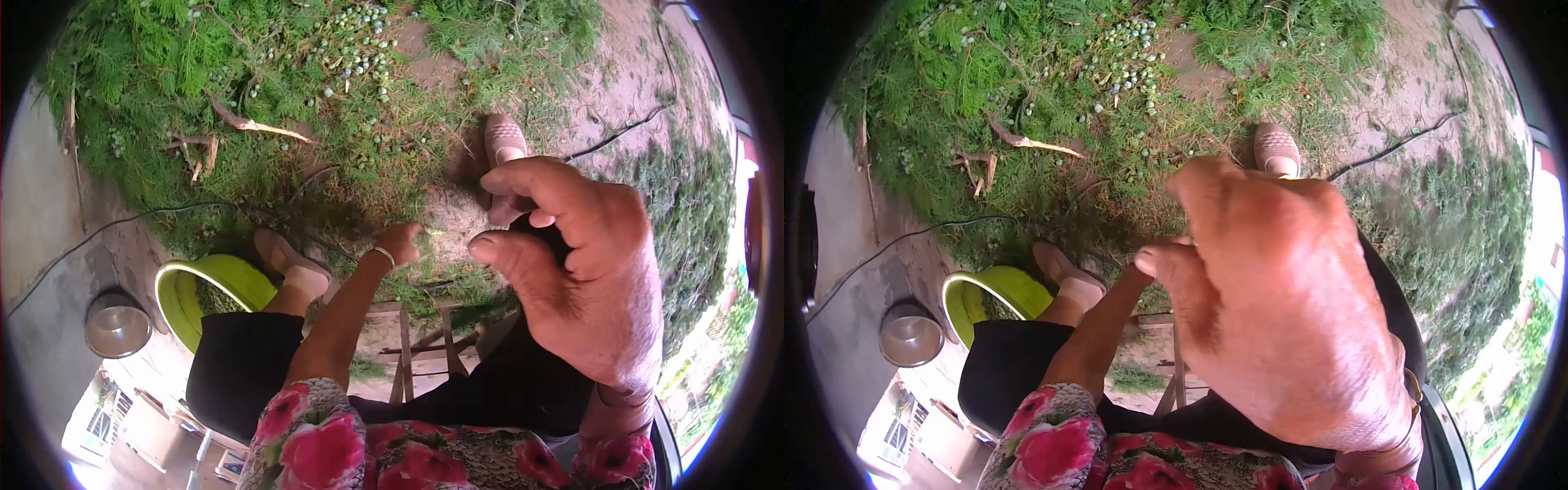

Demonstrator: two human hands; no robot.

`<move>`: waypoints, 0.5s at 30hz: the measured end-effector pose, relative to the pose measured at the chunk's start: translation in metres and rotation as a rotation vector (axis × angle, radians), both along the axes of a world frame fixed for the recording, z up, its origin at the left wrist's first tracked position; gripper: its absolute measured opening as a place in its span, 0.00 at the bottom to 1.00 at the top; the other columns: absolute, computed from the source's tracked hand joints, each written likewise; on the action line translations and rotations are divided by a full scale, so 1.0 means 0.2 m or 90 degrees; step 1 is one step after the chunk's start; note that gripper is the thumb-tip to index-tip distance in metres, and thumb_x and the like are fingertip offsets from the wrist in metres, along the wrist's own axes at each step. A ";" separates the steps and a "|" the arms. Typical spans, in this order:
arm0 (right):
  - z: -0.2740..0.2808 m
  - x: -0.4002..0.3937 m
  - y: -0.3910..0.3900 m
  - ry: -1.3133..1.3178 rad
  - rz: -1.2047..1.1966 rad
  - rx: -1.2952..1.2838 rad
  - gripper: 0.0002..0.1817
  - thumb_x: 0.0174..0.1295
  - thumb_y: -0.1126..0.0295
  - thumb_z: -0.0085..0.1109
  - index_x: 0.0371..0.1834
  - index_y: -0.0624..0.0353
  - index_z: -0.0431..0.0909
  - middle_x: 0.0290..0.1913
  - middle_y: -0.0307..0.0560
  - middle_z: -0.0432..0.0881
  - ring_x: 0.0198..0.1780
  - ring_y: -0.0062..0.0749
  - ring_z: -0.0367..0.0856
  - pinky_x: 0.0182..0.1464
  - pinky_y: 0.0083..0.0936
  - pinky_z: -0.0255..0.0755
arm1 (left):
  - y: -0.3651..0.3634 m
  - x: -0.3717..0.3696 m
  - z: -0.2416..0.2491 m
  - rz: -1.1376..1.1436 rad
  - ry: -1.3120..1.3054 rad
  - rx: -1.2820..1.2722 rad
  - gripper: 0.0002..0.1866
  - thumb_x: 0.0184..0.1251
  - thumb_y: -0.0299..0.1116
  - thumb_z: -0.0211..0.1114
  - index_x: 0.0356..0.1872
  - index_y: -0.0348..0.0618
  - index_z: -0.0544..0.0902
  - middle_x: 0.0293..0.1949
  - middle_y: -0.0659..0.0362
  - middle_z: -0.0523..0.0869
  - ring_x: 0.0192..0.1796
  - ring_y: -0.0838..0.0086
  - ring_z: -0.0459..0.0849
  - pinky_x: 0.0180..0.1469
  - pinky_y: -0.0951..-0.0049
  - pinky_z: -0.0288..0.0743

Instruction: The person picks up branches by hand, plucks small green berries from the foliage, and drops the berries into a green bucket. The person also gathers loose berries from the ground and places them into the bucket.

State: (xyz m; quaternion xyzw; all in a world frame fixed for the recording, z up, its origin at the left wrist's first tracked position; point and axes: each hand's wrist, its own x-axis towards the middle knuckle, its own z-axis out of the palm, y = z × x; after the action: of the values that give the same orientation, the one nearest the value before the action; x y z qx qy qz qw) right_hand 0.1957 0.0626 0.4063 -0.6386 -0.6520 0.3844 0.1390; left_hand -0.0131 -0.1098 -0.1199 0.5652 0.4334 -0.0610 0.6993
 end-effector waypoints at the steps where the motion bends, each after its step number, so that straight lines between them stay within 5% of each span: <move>1: -0.01 0.01 0.00 -0.001 0.000 0.015 0.16 0.48 0.72 0.68 0.40 0.62 0.77 0.30 0.46 0.82 0.31 0.31 0.82 0.35 0.23 0.71 | 0.16 0.05 0.40 0.002 -0.002 -0.004 0.25 0.49 0.33 0.63 0.53 0.41 0.76 0.53 0.40 0.76 0.57 0.54 0.75 0.54 0.50 0.71; 2: -0.01 0.01 -0.01 -0.002 -0.001 0.030 0.15 0.48 0.72 0.68 0.39 0.62 0.78 0.29 0.45 0.82 0.31 0.31 0.82 0.34 0.23 0.71 | 0.48 0.09 0.81 -0.080 0.259 0.225 0.29 0.53 0.28 0.60 0.60 0.42 0.69 0.55 0.39 0.75 0.58 0.48 0.73 0.58 0.49 0.68; 4: -0.02 0.01 -0.01 -0.019 -0.010 0.030 0.15 0.48 0.73 0.68 0.40 0.62 0.78 0.29 0.44 0.81 0.30 0.31 0.81 0.34 0.22 0.70 | 0.65 0.10 0.93 0.093 0.286 0.273 0.34 0.56 0.25 0.57 0.67 0.47 0.60 0.63 0.37 0.65 0.66 0.42 0.63 0.65 0.46 0.59; 7: -0.01 -0.01 0.00 -0.040 -0.019 0.006 0.15 0.48 0.73 0.67 0.40 0.61 0.78 0.30 0.45 0.82 0.31 0.32 0.81 0.35 0.23 0.71 | 0.80 0.14 1.09 -0.058 0.462 0.467 0.39 0.57 0.24 0.57 0.71 0.49 0.53 0.70 0.40 0.51 0.71 0.42 0.52 0.68 0.43 0.51; 10: 0.00 -0.03 0.01 -0.070 0.033 0.064 0.15 0.48 0.73 0.68 0.40 0.60 0.78 0.31 0.45 0.82 0.31 0.33 0.81 0.36 0.25 0.71 | 0.87 0.06 1.02 -0.083 0.473 0.277 0.42 0.56 0.23 0.58 0.73 0.50 0.48 0.73 0.46 0.40 0.74 0.45 0.41 0.69 0.39 0.43; 12: 0.01 -0.03 0.01 -0.062 0.013 0.022 0.16 0.47 0.72 0.68 0.41 0.60 0.78 0.32 0.45 0.82 0.31 0.34 0.80 0.38 0.26 0.71 | 0.83 -0.04 0.94 -0.048 0.531 0.292 0.41 0.55 0.23 0.58 0.72 0.50 0.52 0.72 0.46 0.49 0.72 0.47 0.50 0.70 0.47 0.49; 14: 0.00 -0.03 0.00 -0.055 0.013 0.020 0.17 0.47 0.72 0.68 0.41 0.60 0.78 0.32 0.45 0.82 0.31 0.35 0.80 0.38 0.26 0.71 | 0.78 -0.22 0.73 0.060 0.406 0.418 0.41 0.52 0.28 0.63 0.70 0.50 0.57 0.67 0.44 0.62 0.67 0.47 0.63 0.66 0.59 0.60; 15: 0.00 -0.03 0.00 -0.046 0.016 0.023 0.17 0.47 0.71 0.69 0.41 0.60 0.78 0.32 0.45 0.82 0.31 0.35 0.80 0.39 0.27 0.70 | 0.76 -0.24 0.77 0.080 0.413 0.566 0.32 0.50 0.29 0.65 0.62 0.43 0.70 0.52 0.44 0.80 0.55 0.51 0.77 0.58 0.69 0.71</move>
State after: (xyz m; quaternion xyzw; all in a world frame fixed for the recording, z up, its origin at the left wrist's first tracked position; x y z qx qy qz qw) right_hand 0.1901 0.0620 0.4060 -0.6413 -0.6714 0.3511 0.1216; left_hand -0.0618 0.0423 0.0339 0.7314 0.6434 -0.0012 0.2262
